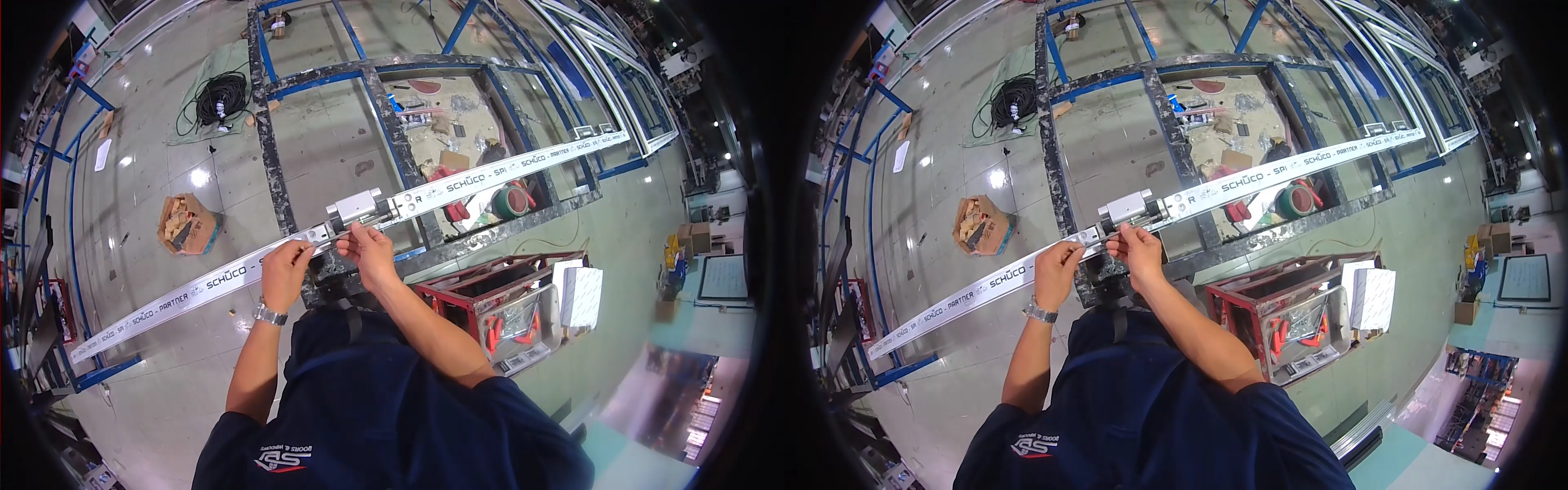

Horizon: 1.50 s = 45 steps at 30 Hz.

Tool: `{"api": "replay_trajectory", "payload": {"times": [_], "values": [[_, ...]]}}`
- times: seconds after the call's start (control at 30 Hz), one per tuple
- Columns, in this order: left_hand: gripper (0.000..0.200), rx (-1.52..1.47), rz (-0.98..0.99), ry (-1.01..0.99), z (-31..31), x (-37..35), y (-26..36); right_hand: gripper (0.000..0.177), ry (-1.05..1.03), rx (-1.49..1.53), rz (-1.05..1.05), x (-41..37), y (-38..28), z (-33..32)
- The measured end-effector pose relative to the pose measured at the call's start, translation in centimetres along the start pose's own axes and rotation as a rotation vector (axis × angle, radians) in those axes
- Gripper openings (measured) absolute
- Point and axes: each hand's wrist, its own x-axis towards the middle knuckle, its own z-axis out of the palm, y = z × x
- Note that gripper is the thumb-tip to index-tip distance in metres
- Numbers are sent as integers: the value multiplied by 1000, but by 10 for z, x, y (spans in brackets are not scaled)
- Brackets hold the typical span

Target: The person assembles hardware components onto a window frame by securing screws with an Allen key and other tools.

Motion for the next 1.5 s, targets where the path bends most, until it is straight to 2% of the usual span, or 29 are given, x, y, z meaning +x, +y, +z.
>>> {"api": "replay_trajectory", "payload": {"times": [0.1,0.2,0.3,0.37,0.4,0.5,0.6,0.7,0.73,0.8,0.87,0.93,1.03,1.07,1.13,1.17,1.3,1.4,1.43,1.5], "values": [[21,329,332,109,-3,1,4,23,-33,3,12,1,-1,-1],[22,-113,-10,15,-3,-6,10,24,-73,11,2,4,1,-5],[22,-622,-563,-309,-16,-4,-2,25,-102,37,-14,4,3,-8],[22,-662,-534,-352,-11,-6,-10,25,-100,58,-24,3,4,-7],[21,-682,-516,-374,-11,-5,-8,25,-89,70,-31,1,3,-4],[20,-188,-159,-106,-3,-10,3,26,-50,7,-19,-2,-4,0],[18,242,303,140,1,-9,1,26,-37,-35,-13,-1,-5,-2],[25,77,-34,95,3,-14,7,26,-40,-28,-23,4,4,-10],[33,136,-142,10,-2,-11,11,25,-49,-24,-37,5,5,-11],[39,-280,-496,-125,-1,-5,0,23,-70,-1,-34,1,3,-12],[42,-352,-577,-220,0,-5,-8,24,-136,49,-35,2,4,-16],[34,-516,-624,-254,-2,-6,-5,26,-126,57,-19,5,8,-18],[20,-430,-340,-99,2,-7,0,25,-124,70,8,7,6,-18],[15,-450,-316,-40,5,-8,7,24,-125,75,16,6,4,-18],[14,76,211,99,4,-7,5,23,-100,16,21,5,0,-17],[16,173,317,131,4,-9,4,23,-86,-12,24,5,-2,-16],[20,-211,-28,66,2,-15,4,22,-108,2,11,4,-4,-16],[22,-614,-562,-333,-12,-8,-5,26,-142,30,-11,6,0,-19],[25,-603,-492,-395,-10,-9,-8,27,-139,37,11,6,-1,-18],[25,-500,-376,-271,-5,-11,-2,26,-132,73,11,3,-2,-15]]}}
